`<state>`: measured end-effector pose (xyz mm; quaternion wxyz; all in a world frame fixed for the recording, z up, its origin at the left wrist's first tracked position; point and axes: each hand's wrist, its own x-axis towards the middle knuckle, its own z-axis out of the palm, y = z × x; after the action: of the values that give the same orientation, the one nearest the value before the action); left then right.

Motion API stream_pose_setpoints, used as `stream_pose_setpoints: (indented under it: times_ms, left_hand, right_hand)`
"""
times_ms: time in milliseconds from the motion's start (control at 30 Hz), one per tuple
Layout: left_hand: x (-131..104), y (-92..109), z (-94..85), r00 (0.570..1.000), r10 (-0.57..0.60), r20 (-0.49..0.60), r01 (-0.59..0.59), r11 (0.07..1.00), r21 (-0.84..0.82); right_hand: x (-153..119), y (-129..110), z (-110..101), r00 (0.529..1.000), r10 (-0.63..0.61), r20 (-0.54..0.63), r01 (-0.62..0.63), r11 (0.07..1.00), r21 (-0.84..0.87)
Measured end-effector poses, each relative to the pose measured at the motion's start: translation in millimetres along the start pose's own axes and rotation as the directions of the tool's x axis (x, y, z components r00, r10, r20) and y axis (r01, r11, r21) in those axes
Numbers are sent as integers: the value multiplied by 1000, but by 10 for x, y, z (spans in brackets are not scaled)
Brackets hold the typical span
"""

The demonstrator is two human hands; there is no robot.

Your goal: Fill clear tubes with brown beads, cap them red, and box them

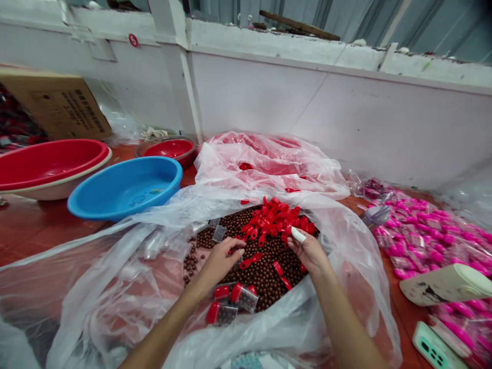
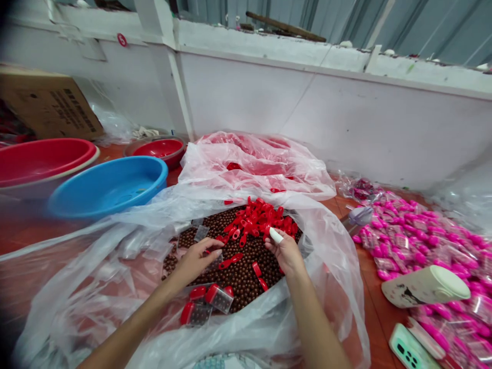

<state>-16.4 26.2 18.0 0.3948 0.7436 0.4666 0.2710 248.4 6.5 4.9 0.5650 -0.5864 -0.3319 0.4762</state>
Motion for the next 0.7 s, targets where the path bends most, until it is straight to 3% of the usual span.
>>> stream_pose_setpoints:
  times_ms: [167, 300, 400, 533, 667, 700]
  left_hand:
    - [3, -69, 13, 999, -41, -6, 41, 999, 34]
    - [-18, -126, 24, 1000, -30, 7, 29, 998, 57]
    - [3, -218, -12, 999, -48, -10, 49, 994, 102]
    - [89, -457, -184, 987, -66, -147, 100, 966, 238]
    - [99, -646, -398, 967, -134, -218, 197, 933, 300]
    - [87, -674, -437, 962, -149, -226, 216, 927, 306]
  right_hand:
    - [-122, 4, -28, 999, 41, 1, -41, 981, 191]
    - [-169, 52, 3, 999, 30, -14, -28, 988, 154]
    - [-211, 83, 38, 999, -10, -47, 11, 1000, 4]
    - [-367, 74, 55, 994, -101, -45, 86, 962, -259]
    - [-613, 119, -18, 988, -84, 127, 134, 877, -462]
    - [-657, 164, -55, 977, -84, 198, 192, 754, -629]
